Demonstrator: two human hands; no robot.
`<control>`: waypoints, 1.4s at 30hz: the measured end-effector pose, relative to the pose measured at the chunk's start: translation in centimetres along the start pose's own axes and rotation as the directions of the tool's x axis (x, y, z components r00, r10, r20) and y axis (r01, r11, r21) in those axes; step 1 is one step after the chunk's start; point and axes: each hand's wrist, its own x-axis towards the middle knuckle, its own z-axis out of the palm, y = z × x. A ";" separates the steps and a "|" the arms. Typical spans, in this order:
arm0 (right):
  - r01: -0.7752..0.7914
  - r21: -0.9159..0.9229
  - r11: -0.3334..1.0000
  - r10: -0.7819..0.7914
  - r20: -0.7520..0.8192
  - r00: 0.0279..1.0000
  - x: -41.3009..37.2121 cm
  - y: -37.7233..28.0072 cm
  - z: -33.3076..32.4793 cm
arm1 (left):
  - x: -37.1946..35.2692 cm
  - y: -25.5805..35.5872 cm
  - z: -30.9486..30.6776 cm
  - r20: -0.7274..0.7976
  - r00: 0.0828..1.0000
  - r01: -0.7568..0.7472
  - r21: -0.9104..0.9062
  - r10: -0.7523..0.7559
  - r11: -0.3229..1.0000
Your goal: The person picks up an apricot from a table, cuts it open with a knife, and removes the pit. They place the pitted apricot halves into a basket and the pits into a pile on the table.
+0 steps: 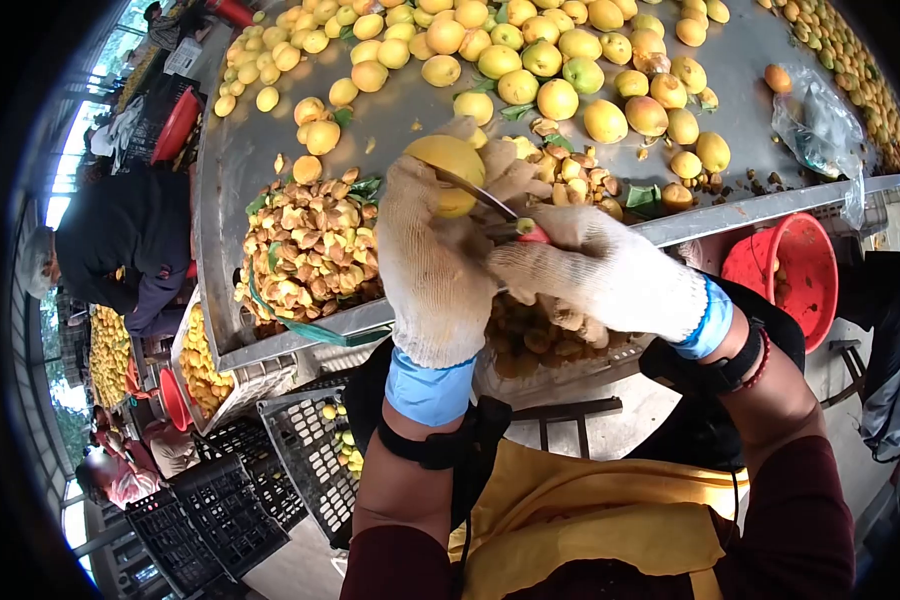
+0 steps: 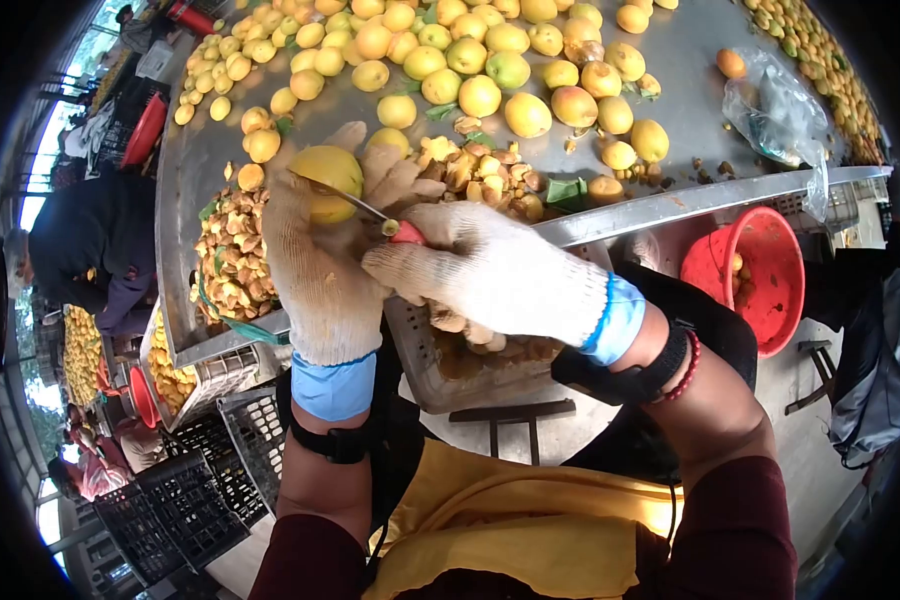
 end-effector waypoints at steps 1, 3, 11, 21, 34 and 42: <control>-0.049 -0.089 0.995 0.046 -0.039 0.998 -0.9 -1.3 -0.4 | 0.5 0.4 -0.3 -0.091 0.995 0.029 -0.077 -0.036 0.997; 0.117 -0.052 0.992 -0.124 -0.185 0.975 -1.6 -1.0 -1.2 | 1.0 0.9 -2.0 -0.035 0.999 0.009 0.020 -0.008 1.000; 0.299 -0.390 0.871 -0.420 -0.275 0.865 -0.7 -2.2 -1.6 | -1.4 -1.2 -0.3 0.261 0.963 -0.197 0.523 0.064 0.829; 0.042 0.110 0.993 -0.019 -0.208 0.978 -2.6 0.1 -4.3 | -0.9 -0.5 -2.2 0.280 0.954 0.090 0.084 -0.110 0.992; 0.715 0.539 0.445 -0.567 -0.449 0.691 -1.7 -3.1 -3.5 | -2.6 -1.9 0.6 0.075 0.983 0.166 0.017 -0.167 0.986; 0.738 0.491 0.464 -0.387 -0.637 0.667 -0.2 -3.1 -2.3 | -3.3 -4.1 1.2 0.175 0.983 -0.146 0.605 0.048 0.783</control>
